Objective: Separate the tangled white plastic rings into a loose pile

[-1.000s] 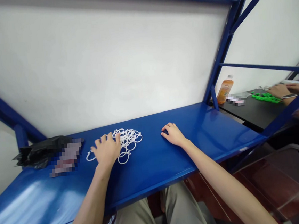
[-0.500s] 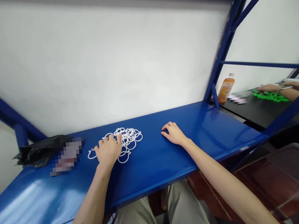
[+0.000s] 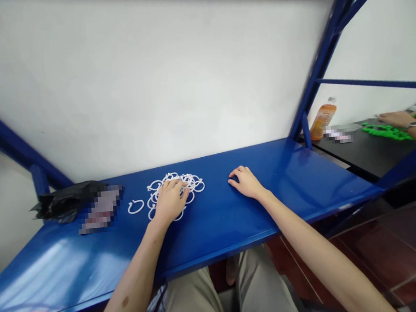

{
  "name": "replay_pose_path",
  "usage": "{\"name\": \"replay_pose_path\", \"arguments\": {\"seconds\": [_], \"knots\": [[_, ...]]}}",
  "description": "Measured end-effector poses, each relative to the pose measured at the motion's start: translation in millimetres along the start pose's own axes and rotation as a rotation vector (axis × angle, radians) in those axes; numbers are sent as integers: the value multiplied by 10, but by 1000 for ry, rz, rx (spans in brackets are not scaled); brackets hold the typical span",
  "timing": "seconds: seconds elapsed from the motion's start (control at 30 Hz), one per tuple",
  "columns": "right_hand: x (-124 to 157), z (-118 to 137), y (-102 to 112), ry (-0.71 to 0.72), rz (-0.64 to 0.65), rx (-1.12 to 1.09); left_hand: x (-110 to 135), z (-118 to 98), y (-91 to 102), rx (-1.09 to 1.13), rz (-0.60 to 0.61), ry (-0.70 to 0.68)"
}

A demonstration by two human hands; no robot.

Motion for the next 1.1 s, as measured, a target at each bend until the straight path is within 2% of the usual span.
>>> {"name": "replay_pose_path", "arguments": {"seconds": [0.3,0.53,0.8,1.0,1.1], "knots": [[-4,-3,3,13,-8,18,8,-88,13,-47,-9,1],[4,0,5,-5,-6,9,0,-85,125,28,-193,-33],[1,8,5,7,-9,9,-14,-117,161,119,-243,-2],[51,208,88,72,-93,-156,-8,-319,183,94,-230,-94],[108,356,87,153,-73,-280,-6,-444,169,77,-203,-169]]}}
Point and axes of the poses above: each hand's wrist, its own x-axis away from the middle knuckle, its own y-axis out of the back of the hand, z = x × y, the point moved 6 cm from there along -x, towards the middle knuckle, and after that the axes turned 9 degrees about -y, right-handed, at the moved point
